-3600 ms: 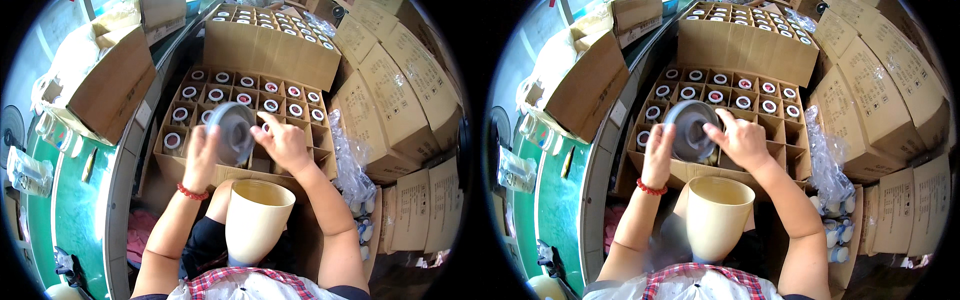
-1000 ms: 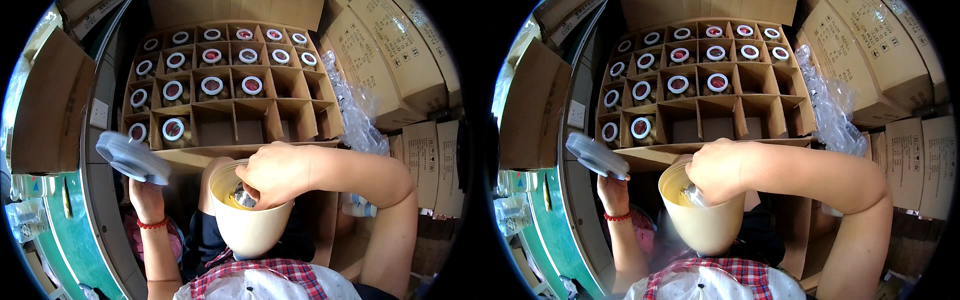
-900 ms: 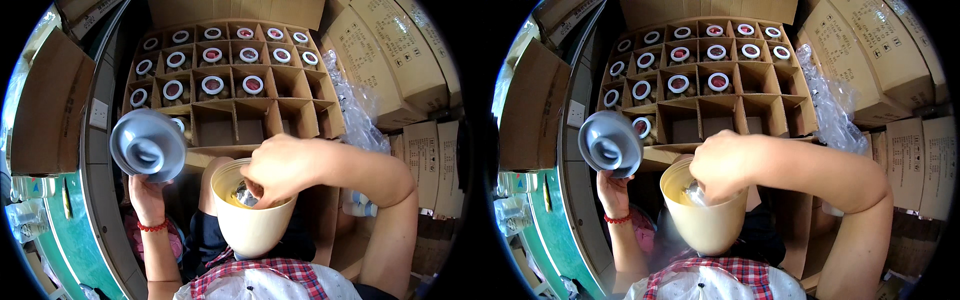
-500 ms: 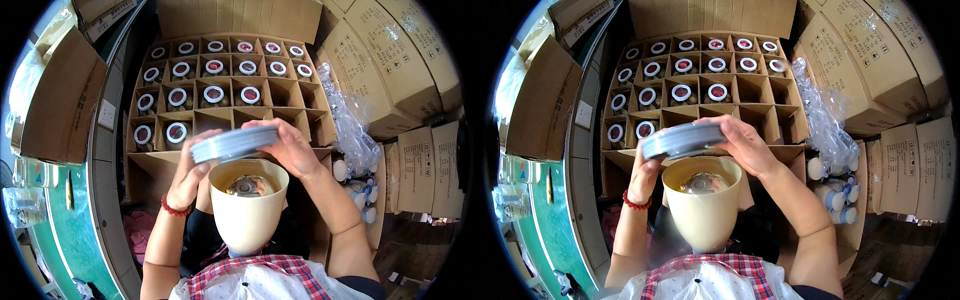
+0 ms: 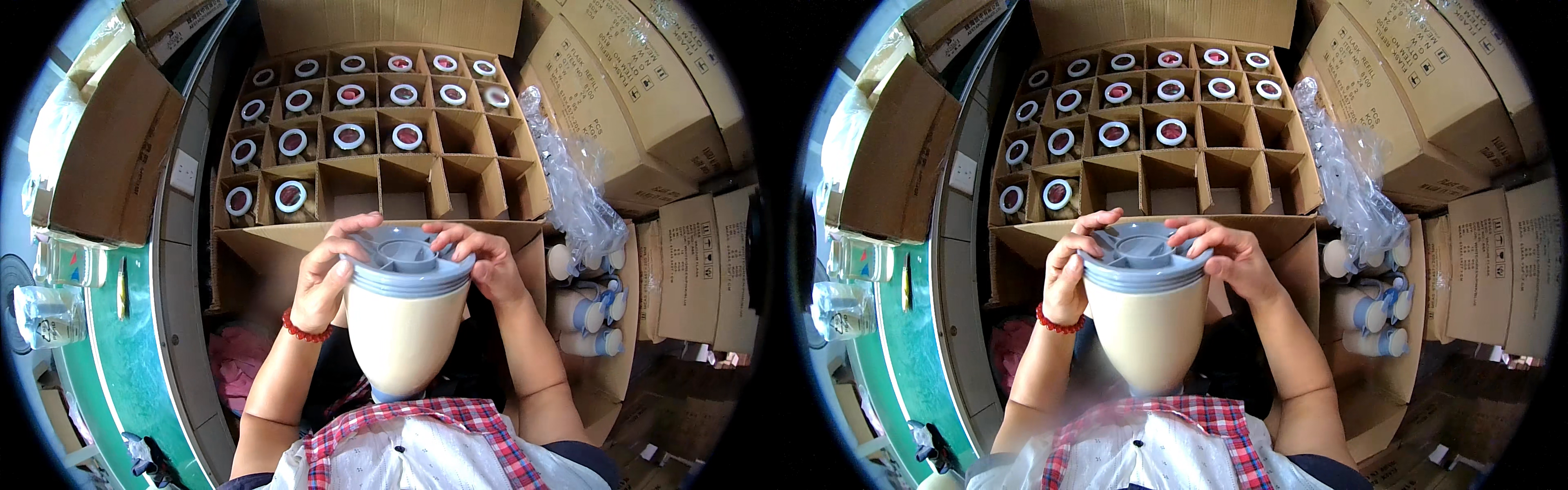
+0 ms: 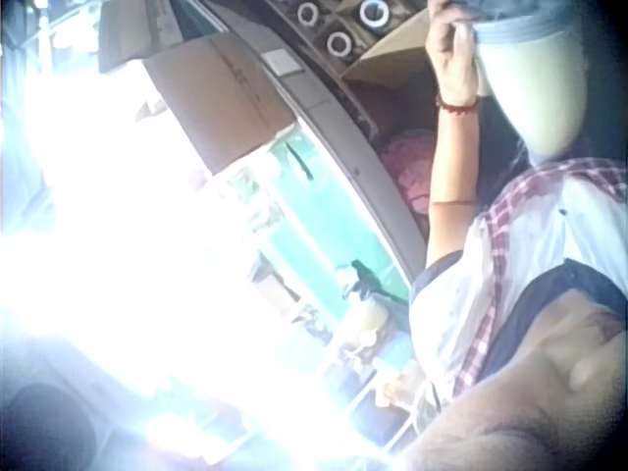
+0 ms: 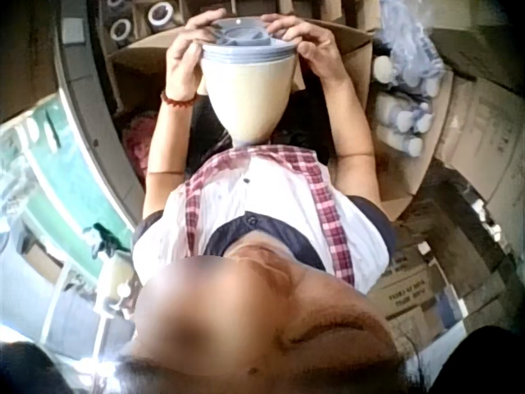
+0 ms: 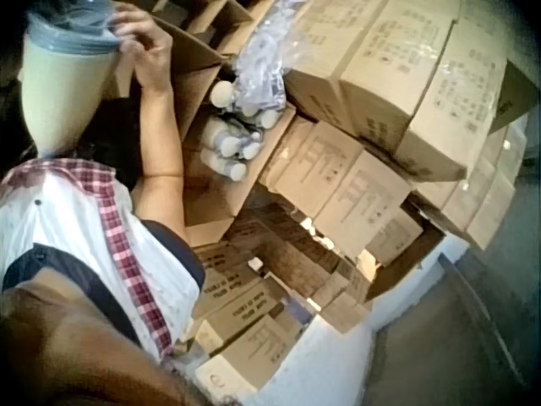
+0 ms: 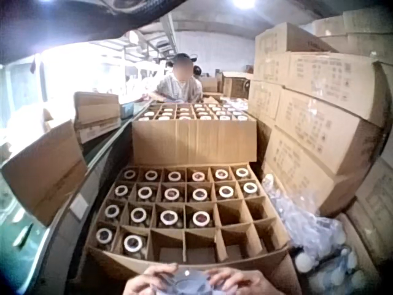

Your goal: The person assembles beige plastic containers by inserting a gray lid and a clear plastic insert into the body, then securing the lid. They handle the containers one at a time, placing them into a cardboard box with compartments. The person also briefly handles a plastic bag containing small parts.

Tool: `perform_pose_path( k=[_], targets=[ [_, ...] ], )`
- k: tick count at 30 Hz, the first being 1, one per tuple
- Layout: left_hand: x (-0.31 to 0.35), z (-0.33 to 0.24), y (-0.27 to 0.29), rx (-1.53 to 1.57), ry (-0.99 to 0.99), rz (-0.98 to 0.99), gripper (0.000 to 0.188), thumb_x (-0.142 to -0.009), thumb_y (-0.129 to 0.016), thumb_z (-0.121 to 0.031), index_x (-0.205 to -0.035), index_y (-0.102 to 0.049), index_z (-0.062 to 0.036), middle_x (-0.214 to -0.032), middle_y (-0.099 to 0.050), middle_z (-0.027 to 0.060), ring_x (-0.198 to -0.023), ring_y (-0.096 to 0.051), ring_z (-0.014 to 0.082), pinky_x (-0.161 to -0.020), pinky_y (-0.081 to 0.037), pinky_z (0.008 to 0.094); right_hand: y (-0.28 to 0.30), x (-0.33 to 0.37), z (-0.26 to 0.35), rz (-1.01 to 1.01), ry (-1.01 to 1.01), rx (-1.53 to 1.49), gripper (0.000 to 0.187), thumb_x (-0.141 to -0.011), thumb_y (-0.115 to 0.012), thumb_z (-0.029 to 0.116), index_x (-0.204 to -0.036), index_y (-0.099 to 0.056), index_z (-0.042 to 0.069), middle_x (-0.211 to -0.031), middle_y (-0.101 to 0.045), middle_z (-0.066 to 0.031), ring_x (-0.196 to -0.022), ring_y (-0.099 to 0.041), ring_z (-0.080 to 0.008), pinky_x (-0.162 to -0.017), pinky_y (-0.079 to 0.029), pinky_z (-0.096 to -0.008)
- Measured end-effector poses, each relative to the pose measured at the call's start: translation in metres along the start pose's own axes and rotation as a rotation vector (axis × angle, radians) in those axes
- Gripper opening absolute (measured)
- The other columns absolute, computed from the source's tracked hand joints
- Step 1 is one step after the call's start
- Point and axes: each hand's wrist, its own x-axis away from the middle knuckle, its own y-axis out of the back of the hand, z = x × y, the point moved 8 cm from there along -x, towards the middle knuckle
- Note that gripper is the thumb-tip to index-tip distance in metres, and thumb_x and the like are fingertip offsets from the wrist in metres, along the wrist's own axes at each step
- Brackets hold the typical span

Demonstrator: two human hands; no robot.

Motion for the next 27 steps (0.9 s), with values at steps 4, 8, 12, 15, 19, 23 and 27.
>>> perform_pose_path(
  k=[4, 8, 12, 15, 19, 23, 27],
  targets=[
    [-0.001, 0.005, -0.003, -0.024, 0.014, -0.008, 0.028, -0.097, -0.053, -0.029, -0.093, -0.062, -0.0021, -0.132, -0.052, 0.0265, -0.132, -0.041, 0.0384, -0.110, -0.030, 0.0481, 0.007, 0.001, -0.006, -0.028, -0.018, -0.065, 0.033, -0.082, -0.075, 0.039, -0.093, -0.070, 0.008, -0.111, -0.067, -0.0120, -0.130, -0.047, -0.0339, -0.107, -0.037, -0.0504],
    [0.000, 0.007, -0.001, 0.018, -0.002, 0.033, 0.030, -0.096, -0.048, -0.031, -0.094, -0.061, -0.0029, -0.131, -0.052, 0.0275, -0.133, -0.039, 0.0401, -0.112, -0.025, 0.0518, -0.002, 0.000, 0.009, -0.005, 0.016, 0.075, 0.030, -0.085, -0.074, 0.034, -0.092, -0.069, 0.006, -0.110, -0.067, -0.0122, -0.124, -0.051, -0.0323, -0.105, -0.038, -0.0484],
    [0.011, 0.026, 0.013, 0.150, 0.075, -0.012, 0.046, -0.098, -0.038, -0.040, -0.110, -0.060, -0.0013, -0.140, -0.046, 0.0264, -0.135, -0.038, 0.0361, -0.113, -0.026, 0.0478, -0.031, -0.004, 0.040, 0.038, -0.014, 0.456, 0.026, -0.087, -0.071, 0.029, -0.094, -0.069, 0.004, -0.111, -0.067, -0.0150, -0.119, -0.055, -0.0267, -0.106, -0.037, -0.0429],
    [0.005, 0.022, 0.026, 0.102, 0.083, -0.053, 0.064, -0.099, -0.029, -0.048, -0.131, -0.053, 0.0024, -0.146, -0.041, 0.0230, -0.137, -0.038, 0.0312, -0.114, -0.028, 0.0427, -0.011, -0.014, 0.037, -0.051, -0.042, 0.347, 0.048, -0.099, -0.048, 0.041, -0.110, -0.065, -0.002, -0.123, -0.063, -0.0172, -0.122, -0.054, -0.0271, -0.108, -0.036, -0.0397],
    [-0.029, -0.056, -0.032, -0.662, -0.103, 0.087, 0.059, -0.096, -0.043, -0.045, -0.127, -0.056, 0.0038, -0.134, -0.052, 0.0234, -0.127, -0.049, 0.0313, -0.108, -0.034, 0.0427, 0.037, -0.041, -0.047, -0.189, -0.243, -0.484, 0.064, -0.104, -0.025, 0.048, -0.134, -0.047, -0.005, -0.142, -0.048, -0.0209, -0.132, -0.047, -0.0298, -0.112, -0.035, -0.0419],
    [-0.033, -0.078, -0.088, -0.953, -0.156, 0.271, 0.029, -0.090, -0.060, -0.026, -0.103, -0.069, -0.0017, -0.116, -0.064, 0.0163, -0.114, -0.057, 0.0311, -0.104, -0.037, 0.0431, -0.022, -0.045, -0.091, -0.028, -0.605, -0.798, 0.072, -0.101, -0.028, 0.055, -0.135, -0.047, -0.005, -0.138, -0.051, -0.0201, -0.127, -0.050, -0.0286, -0.110, -0.037, -0.0412],
    [-0.012, -0.038, -0.023, -0.411, -0.075, 0.147, 0.030, -0.093, -0.058, -0.032, -0.085, -0.074, -0.0086, -0.127, -0.060, 0.0180, -0.131, -0.043, 0.0360, -0.113, -0.021, 0.0536, -0.008, -0.011, -0.032, -0.062, -0.474, -0.108, 0.070, -0.102, -0.028, 0.052, -0.136, -0.047, -0.007, -0.137, -0.052, -0.0203, -0.126, -0.052, -0.0291, -0.109, -0.038, -0.0396]
  ],
)
